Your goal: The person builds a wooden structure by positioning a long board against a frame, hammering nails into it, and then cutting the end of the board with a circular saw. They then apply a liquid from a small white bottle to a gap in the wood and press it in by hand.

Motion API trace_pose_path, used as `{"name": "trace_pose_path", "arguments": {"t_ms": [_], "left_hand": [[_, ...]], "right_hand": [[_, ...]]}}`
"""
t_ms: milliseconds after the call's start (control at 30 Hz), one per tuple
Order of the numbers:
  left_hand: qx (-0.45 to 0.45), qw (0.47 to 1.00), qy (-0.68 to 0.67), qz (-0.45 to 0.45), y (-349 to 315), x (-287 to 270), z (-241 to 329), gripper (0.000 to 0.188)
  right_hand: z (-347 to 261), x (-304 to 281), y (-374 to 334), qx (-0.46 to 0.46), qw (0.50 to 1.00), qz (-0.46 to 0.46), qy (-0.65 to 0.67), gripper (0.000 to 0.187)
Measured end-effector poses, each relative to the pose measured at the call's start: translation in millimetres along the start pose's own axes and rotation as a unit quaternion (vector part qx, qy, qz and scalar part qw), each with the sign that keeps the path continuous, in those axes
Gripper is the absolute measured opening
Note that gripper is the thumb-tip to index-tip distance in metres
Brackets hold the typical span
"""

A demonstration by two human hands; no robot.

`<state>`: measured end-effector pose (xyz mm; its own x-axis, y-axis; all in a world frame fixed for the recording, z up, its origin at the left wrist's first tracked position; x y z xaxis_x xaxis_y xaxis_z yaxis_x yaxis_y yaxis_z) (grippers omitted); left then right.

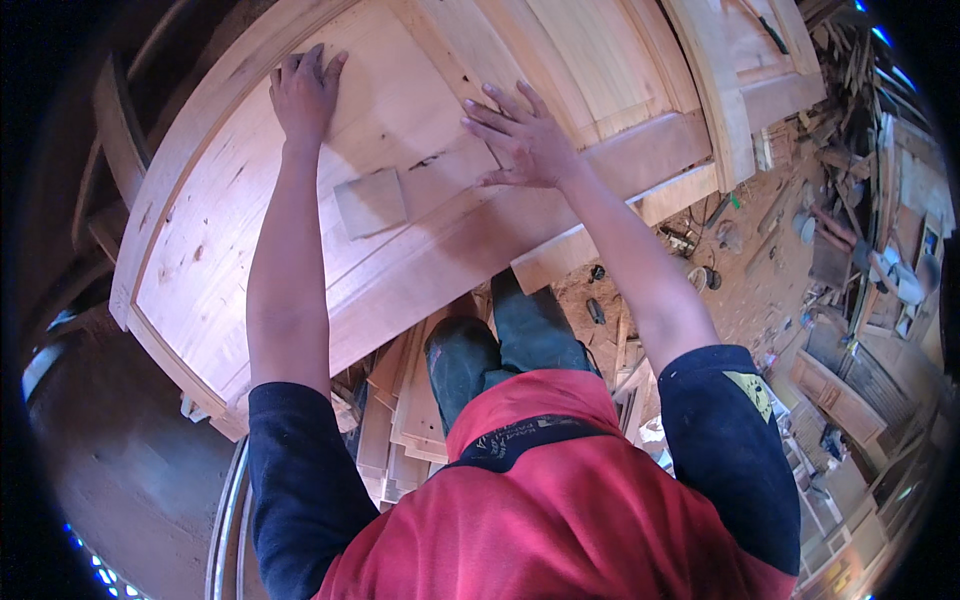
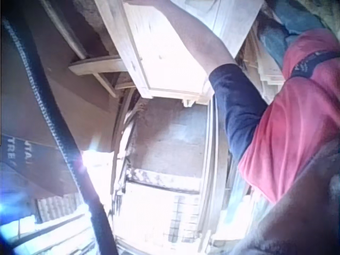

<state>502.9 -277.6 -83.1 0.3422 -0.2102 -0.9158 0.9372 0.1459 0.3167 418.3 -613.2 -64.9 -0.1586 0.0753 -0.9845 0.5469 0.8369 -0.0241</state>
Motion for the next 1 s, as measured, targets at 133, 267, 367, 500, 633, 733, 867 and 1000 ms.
{"name": "trace_pose_path", "arguments": {"t_ms": [133, 267, 367, 500, 633, 733, 867, 1000], "left_hand": [[-0.008, 0.999, -0.032, 0.041, -49.7, -24.7, 25.8, 0.051], [-0.127, 0.983, -0.107, 0.073, -182.8, -84.5, 29.5, 0.05], [-0.224, 0.971, -0.067, 0.047, -293.7, -122.0, 60.4, 0.055], [-0.309, 0.949, -0.046, 0.035, -415.7, -176.5, 109.9, 0.053], [-0.356, 0.882, -0.256, -0.175, -481.6, -152.7, 195.8, 0.048], [-0.36, 0.803, -0.367, -0.302, -550.2, -93.0, 205.0, 0.043], [-0.411, 0.764, -0.409, -0.281, -513.8, -64.3, 218.4, 0.037], [-0.159, 0.933, -0.176, -0.27, -386.1, -136.8, 253.1, 0.039]], "right_hand": [[2.9, 2.0, -10.3, -0.007, 1.0, 0.019, -0.015, 0.093], [-2.7, -1.5, -8.7, -0.016, 1.0, 0.019, -0.012, 0.093], [0.4, -2.7, -19.8, -0.003, 1.0, 0.012, -0.01, 0.093], [-11.6, 2.2, -8.3, -0.013, 0.999, 0.022, 0.036, 0.095], [7.9, -9.6, -20.0, 0.005, 1.0, 0.017, 0.021, 0.076], [-22.9, -50.7, -16.4, 0.067, 0.982, -0.107, 0.137, 0.05], [-26.4, -41.1, -116.1, 0.069, 0.945, 0.22, 0.231, 0.028], [-32.7, -48.8, -278.5, 0.146, 0.906, 0.369, 0.148, 0.026]]}}
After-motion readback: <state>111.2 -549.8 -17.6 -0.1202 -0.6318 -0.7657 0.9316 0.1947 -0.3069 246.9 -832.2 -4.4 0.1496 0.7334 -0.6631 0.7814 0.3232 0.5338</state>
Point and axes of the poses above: each hand's wrist, its own y-axis towards the middle knuckle, its own x-axis out of the palm, z = x × y, the point moved 5 cm from there along y, towards the middle knuckle, and after that the axes turned 5 degrees about -x, right-handed, at the moved point
